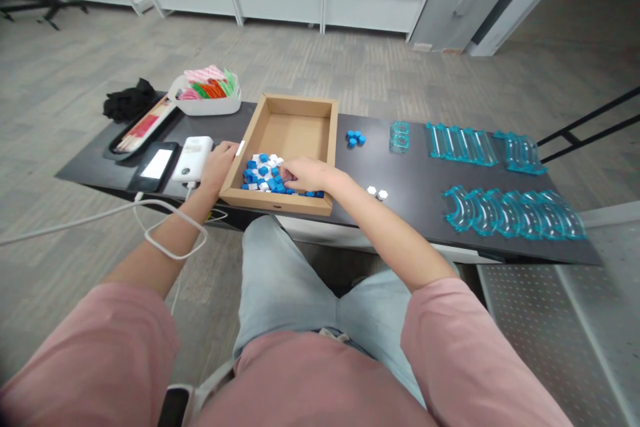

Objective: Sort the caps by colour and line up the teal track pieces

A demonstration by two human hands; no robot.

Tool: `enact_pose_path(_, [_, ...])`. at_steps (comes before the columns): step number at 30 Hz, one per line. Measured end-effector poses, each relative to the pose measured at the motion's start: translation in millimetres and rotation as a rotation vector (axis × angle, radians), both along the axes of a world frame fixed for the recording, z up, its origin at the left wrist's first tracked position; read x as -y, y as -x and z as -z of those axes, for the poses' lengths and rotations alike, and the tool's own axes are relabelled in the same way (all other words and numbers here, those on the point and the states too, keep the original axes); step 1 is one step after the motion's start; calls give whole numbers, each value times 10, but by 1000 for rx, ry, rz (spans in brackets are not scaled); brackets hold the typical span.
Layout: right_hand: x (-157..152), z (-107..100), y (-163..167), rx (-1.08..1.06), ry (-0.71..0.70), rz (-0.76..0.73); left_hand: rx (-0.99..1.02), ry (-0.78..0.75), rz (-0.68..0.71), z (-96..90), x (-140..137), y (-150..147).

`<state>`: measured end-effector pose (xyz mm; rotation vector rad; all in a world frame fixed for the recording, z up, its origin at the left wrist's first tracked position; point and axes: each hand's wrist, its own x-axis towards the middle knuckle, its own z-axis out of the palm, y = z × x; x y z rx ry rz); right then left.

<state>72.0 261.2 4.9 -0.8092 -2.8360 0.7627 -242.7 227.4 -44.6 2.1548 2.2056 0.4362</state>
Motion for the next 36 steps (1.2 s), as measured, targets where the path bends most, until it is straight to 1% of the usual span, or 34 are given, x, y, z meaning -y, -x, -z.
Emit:
enact_pose_path(5, [-71, 38, -53, -128, -15, -30, -5, 23, -15, -16, 4, -19])
enact_pose_path(8, [-114, 2, -134, -218, -25, 2, -18, 30, -15, -27, 11, -33])
enact_pose_path(10, [-154, -39, -269, -276, -37, 57, -31, 19, -8, -27, 15, -35])
enact_pose_path(12, [-209, -75, -490, -332, -56, 155, -40, 9, -8, -22, 16, -31])
enact_pose_path(14, [-276, -85, -786, -374, -77, 291, -44, 4, -11, -15, 16, -24])
enact_pose_path(16, [-350, -53, -1120, -408, -89, 440, -44, 6, -5, -13, 15, -16])
enact_pose_path(19, [-455, 77, -1578, -454, -109, 653, -40, 12, 1, -17, 16, -5])
enact_pose_path(22, [-518, 269, -1854, -444, -129, 796, -31, 14, -4, -21, 14, 5])
enact_pose_path(25, [-536, 455, -1911, -395, -99, 828, -16, 7, -11, -20, 13, 19])
enact_pose_path(27, [-544, 546, -1868, -372, -61, 812, -7, 4, -15, -22, 14, 27])
enact_pose_path(29, [-567, 604, -1807, -363, -60, 801, -6, 8, -18, -26, 18, 32])
enact_pose_path(33, [-638, 625, -1736, -369, -169, 829, -14, 5, -25, -35, 28, 20])
enact_pose_path(36, [-640, 542, -1708, -394, -215, 864, -19, -9, -37, -31, 31, 2])
